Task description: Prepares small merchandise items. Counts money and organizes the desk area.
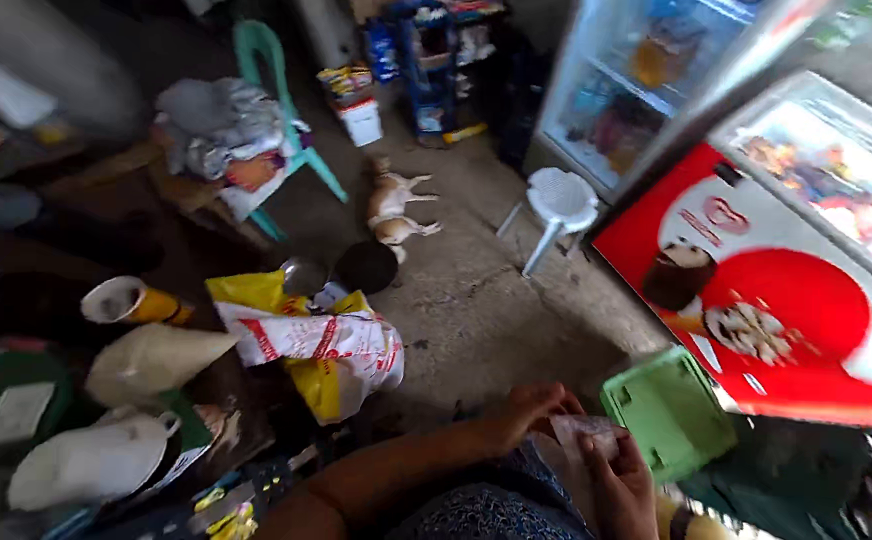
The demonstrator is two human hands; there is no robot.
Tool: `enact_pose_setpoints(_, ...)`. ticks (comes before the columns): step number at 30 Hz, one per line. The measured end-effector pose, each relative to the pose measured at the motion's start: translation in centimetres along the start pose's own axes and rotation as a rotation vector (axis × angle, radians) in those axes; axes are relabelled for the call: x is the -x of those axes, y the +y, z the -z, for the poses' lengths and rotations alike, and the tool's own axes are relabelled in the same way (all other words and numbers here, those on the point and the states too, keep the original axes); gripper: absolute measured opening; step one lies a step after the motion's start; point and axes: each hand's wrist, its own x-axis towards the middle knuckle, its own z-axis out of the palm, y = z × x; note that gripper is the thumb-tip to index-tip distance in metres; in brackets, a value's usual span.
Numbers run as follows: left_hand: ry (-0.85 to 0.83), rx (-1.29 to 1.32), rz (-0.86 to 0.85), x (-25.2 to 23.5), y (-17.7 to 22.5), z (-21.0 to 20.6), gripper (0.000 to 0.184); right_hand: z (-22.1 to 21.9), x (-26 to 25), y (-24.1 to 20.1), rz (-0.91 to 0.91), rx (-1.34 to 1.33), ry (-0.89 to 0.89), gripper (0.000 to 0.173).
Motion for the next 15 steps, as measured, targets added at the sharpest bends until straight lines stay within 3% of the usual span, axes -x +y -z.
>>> enact_pose_setpoints(1, 0.064, 0.101, 0.099, -1.3, 0.6, 1.2, 0.058, -0.9, -2.7, -0.5, -0.022, 0.033, -0.052, 0.027)
enact_pose_setpoints(2, 0.109, 0.151, 0.174, -2.5, 1.3, 2.5, 0.057, -1.7, -5.4, -0.9, -0.038, 0.068, -0.120, 0.026)
enact_pose_setpoints(4, 0.171, 0.157, 0.207, -4.7, 1.8, 4.8, 0.039, -2.8, -10.8, -1.2, -0.048, 0.129, -0.318, 0.028)
enact_pose_setpoints(7, 0.271, 0.111, 0.078, -8.2, 3.9, 7.5, 0.028, -4.2, -19.5, -2.2, -0.032, 0.199, -0.615, 0.038)
enact_pose_setpoints(10, 0.469, 0.011, -0.014, -10.4, 7.3, 9.9, 0.030, -7.3, -26.9, -3.8, -0.027, 0.312, -0.812, 0.043)
enact_pose_setpoints(15, 1.023, -0.054, -0.099, -11.1, 9.9, 14.2, 0.024, -14.1, -36.8, -4.5, -0.108, 0.493, -1.086, 0.034)
